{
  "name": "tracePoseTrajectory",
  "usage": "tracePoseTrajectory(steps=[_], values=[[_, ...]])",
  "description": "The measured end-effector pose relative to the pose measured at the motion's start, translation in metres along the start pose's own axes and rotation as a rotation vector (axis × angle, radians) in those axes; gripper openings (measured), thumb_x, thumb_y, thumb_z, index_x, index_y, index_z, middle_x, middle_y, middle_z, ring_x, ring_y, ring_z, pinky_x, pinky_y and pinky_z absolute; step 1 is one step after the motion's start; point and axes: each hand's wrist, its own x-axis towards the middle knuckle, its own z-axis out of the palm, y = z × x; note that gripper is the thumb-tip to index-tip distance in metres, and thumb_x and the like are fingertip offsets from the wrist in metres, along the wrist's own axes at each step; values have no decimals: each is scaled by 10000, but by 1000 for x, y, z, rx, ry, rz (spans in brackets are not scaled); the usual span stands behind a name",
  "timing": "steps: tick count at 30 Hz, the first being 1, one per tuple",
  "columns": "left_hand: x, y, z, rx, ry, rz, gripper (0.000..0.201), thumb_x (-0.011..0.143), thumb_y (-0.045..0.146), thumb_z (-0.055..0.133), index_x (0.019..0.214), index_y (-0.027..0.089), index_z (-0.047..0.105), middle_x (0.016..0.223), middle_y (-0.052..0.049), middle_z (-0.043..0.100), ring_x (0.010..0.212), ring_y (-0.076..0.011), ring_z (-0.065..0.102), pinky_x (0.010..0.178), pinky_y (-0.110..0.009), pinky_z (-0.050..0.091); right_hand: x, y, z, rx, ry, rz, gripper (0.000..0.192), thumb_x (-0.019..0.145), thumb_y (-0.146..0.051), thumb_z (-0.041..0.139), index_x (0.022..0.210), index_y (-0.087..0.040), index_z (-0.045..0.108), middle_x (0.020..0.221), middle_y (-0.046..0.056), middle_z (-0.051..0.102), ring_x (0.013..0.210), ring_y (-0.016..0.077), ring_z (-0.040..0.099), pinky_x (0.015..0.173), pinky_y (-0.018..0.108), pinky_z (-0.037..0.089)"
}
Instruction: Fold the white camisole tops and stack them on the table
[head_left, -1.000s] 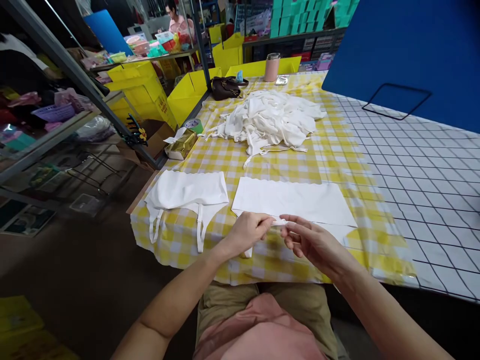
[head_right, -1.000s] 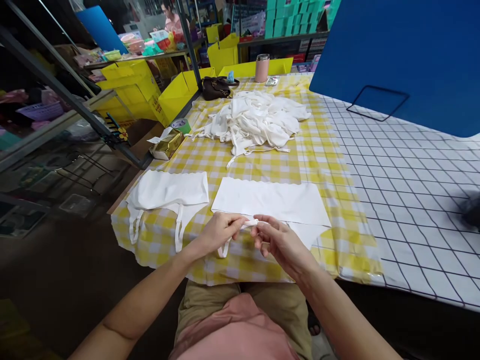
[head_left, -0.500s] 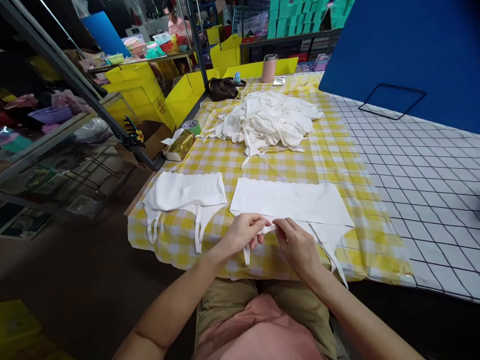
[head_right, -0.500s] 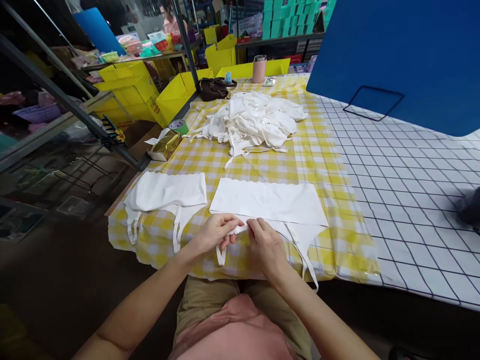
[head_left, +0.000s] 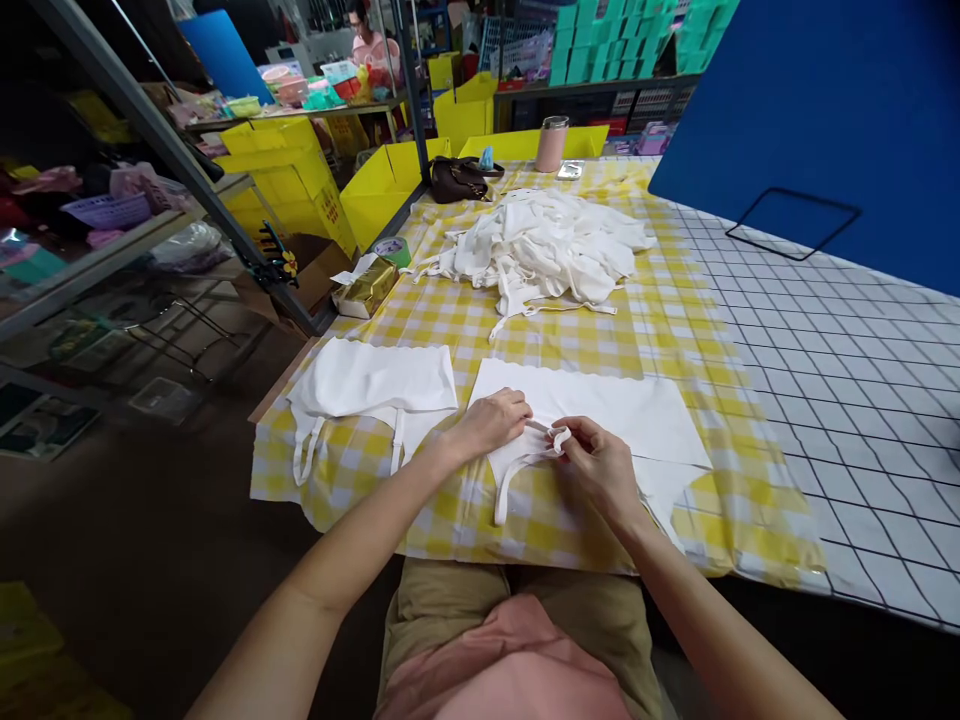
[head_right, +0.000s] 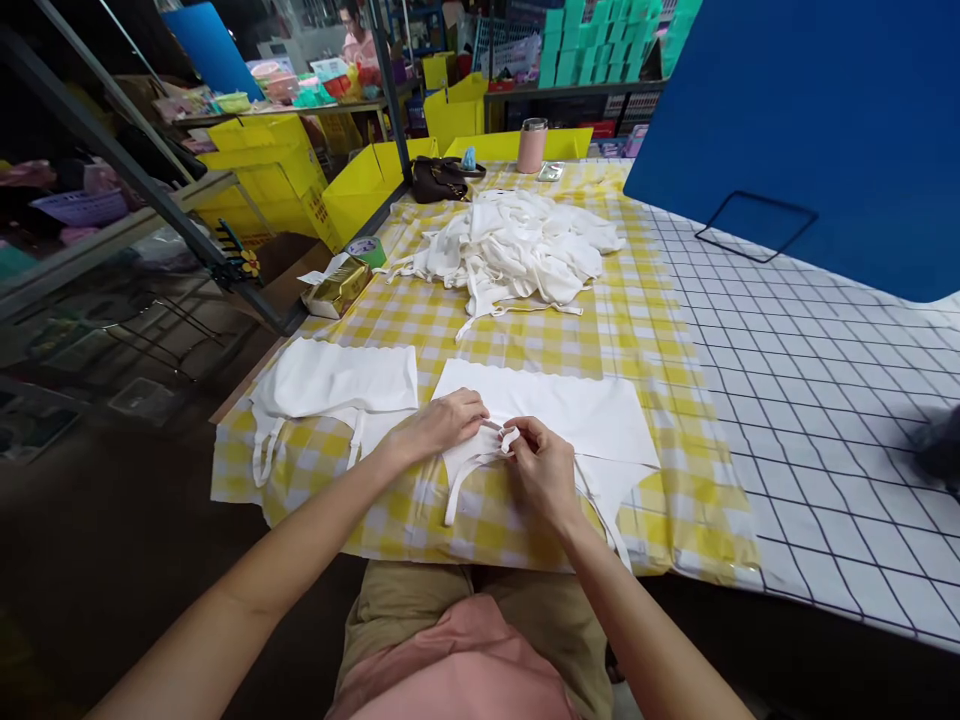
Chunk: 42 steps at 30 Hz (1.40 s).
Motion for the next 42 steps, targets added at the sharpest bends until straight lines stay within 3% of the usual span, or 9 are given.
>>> tracePoseTrajectory(steps=[5, 11, 17, 26, 32, 42], values=[[5, -3, 1, -168, 55, -72, 140, 786, 99, 508, 797, 159, 634, 887, -40, 601, 918, -163, 532, 806, -261, 450, 11, -1, 2, -160, 41, -93, 198, 692, -257, 487, 768, -180, 653, 699, 24, 636, 576, 142, 523, 584, 272, 415], [7, -3, -3, -297, 59, -105, 111, 778, 138, 537, 781, 164, 645, 864, -36, 578, 913, -169, 515, 791, -257, 451, 22, -1, 9, -188, 61, -100, 251, 689, -234, 465, 818, -163, 669, 679, 30, 653, 579, 152, 533, 589, 278, 416], [10, -3, -6, -280, 29, -109, 113, 781, 133, 537, 724, 153, 633, 818, -33, 545, 852, -150, 501, 763, -235, 440, 33, -1, 16, -230, 69, -257, 215, 694, -233, 468, 745, -181, 670, 719, 31, 660, 586, 141, 532, 607, 277, 421], [19, -11, 8, -157, 27, -101, 105, 793, 197, 545, 716, 147, 596, 836, -38, 558, 860, -167, 495, 758, -265, 433, 40, 7, 23, -203, 89, -261, 215, 685, -247, 472, 740, -186, 671, 688, 26, 659, 570, 142, 525, 578, 274, 414], [20, -11, 9, -161, 12, -94, 132, 802, 207, 542, 707, 158, 619, 849, -49, 574, 886, -183, 503, 770, -283, 434, 42, 8, 19, -299, 67, -319, 193, 697, -226, 467, 733, -193, 654, 722, 35, 652, 627, 160, 550, 618, 293, 424], [19, -14, 13, -213, 41, -83, 113, 805, 188, 539, 806, 168, 650, 864, -40, 595, 929, -182, 504, 787, -268, 431, 44, 10, 12, -569, 30, -634, 211, 753, -101, 429, 719, -204, 610, 699, 46, 625, 682, 186, 527, 620, 299, 426]])
